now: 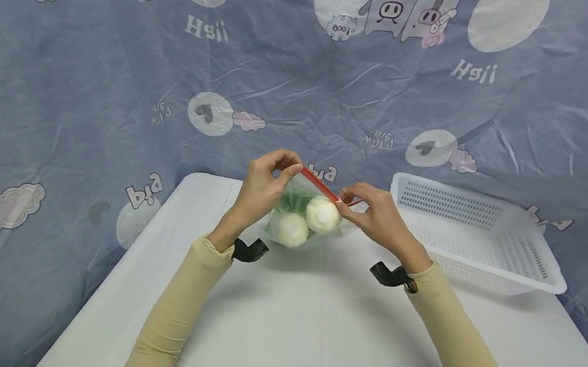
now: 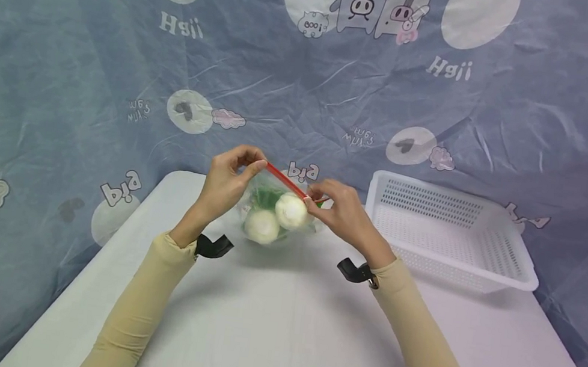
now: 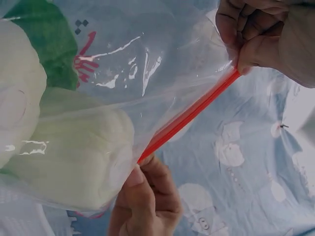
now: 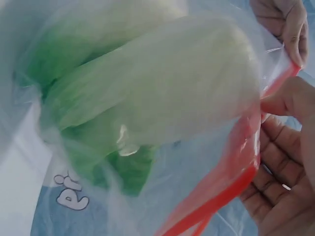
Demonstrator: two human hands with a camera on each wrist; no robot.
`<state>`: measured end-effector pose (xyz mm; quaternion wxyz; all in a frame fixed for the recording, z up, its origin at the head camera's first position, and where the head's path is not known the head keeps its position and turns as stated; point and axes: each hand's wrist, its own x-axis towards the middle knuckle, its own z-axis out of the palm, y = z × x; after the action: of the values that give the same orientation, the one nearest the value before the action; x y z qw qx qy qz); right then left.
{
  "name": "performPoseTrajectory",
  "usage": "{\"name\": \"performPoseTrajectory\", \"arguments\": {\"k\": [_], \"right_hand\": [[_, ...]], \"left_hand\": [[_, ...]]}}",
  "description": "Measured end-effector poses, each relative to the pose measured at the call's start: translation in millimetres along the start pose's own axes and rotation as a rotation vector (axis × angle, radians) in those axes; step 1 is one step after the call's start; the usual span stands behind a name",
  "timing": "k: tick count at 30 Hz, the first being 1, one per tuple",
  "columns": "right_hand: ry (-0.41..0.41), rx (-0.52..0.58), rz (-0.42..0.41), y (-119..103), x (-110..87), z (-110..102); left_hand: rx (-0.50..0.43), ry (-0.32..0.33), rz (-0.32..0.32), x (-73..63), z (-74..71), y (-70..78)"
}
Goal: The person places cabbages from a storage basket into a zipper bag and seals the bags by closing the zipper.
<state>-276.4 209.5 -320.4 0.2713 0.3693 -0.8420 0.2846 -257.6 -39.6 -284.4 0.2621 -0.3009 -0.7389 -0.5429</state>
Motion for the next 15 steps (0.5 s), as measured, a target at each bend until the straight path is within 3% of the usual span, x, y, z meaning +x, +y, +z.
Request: {"name": "performPoseTrajectory", "arguments": {"k": [2,9,15], "right_hand": [[0.003,0.001,-0.019,3.9,-3.2,0.6],[0.019,-0.024,-0.083,26.9,-20.1,4.9],[0.016,-0.004,-0.077,40.7,-29.8,9.6]], "left_hand": [[-0.011,0.026,-0.003,0.9,-5.9,7.8],[-0.004,0.169,0.01,7.4,-24.9,-2.5],[-0.004,0.15,0.012,7.8,-25.2,-6.0]]}}
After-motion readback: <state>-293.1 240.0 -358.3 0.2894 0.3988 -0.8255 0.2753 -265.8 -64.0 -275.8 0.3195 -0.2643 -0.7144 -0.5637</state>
